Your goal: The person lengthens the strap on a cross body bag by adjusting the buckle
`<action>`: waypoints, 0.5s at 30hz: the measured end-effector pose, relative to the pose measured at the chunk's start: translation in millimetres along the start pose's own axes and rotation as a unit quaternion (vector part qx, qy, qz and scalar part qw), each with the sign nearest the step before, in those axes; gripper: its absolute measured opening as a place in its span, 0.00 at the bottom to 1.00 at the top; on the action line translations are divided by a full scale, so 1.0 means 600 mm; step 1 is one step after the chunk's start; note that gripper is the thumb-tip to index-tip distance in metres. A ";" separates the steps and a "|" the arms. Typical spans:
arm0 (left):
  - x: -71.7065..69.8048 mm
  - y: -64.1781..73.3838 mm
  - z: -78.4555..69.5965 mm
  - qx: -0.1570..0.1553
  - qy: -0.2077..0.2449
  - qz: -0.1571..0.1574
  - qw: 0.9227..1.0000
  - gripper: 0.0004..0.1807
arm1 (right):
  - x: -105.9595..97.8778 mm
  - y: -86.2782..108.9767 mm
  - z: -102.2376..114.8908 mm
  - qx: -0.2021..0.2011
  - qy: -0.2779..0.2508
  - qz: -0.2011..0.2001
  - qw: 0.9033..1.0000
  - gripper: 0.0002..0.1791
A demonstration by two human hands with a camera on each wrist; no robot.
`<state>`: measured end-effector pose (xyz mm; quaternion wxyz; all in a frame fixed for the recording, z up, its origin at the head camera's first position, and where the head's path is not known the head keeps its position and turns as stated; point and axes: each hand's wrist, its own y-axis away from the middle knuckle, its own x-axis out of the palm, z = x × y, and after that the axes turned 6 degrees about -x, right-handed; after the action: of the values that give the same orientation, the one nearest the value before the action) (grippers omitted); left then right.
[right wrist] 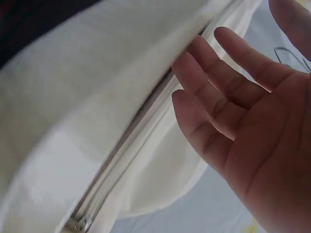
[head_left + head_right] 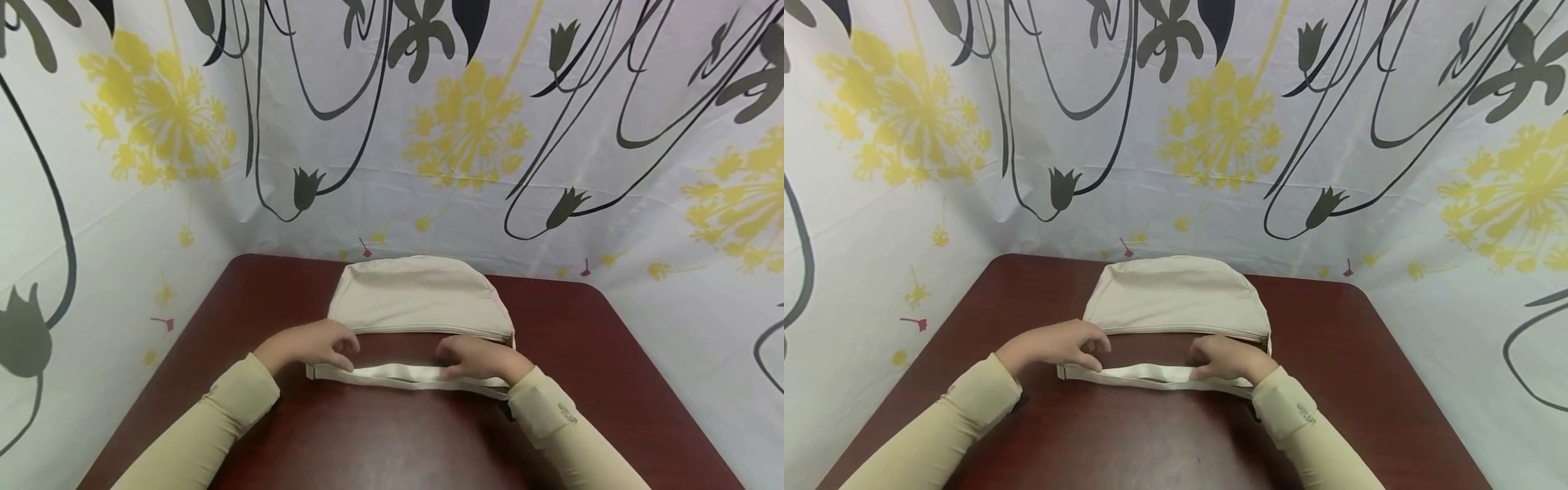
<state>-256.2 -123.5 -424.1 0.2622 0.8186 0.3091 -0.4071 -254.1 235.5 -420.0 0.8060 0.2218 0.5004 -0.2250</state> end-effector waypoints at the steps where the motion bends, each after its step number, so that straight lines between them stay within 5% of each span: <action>1: 0.004 -0.002 -0.002 -0.004 0.002 0.009 1.000 0.20 | 0.004 -0.004 0.002 -0.001 0.000 0.003 1.000 0.18; 8: 0.031 -0.016 -0.017 -0.029 -0.013 0.052 0.998 0.18 | 0.029 -0.023 0.014 0.031 0.002 0.040 0.999 0.20; 15: 0.054 -0.028 -0.023 0.000 -0.048 0.043 0.998 0.14 | 0.045 -0.029 0.016 -0.025 0.023 0.017 0.999 0.10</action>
<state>-245.7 -93.4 -446.3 0.2943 0.8105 0.2602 -0.4345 -246.5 212.3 -442.9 0.8032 0.2150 0.5207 -0.1937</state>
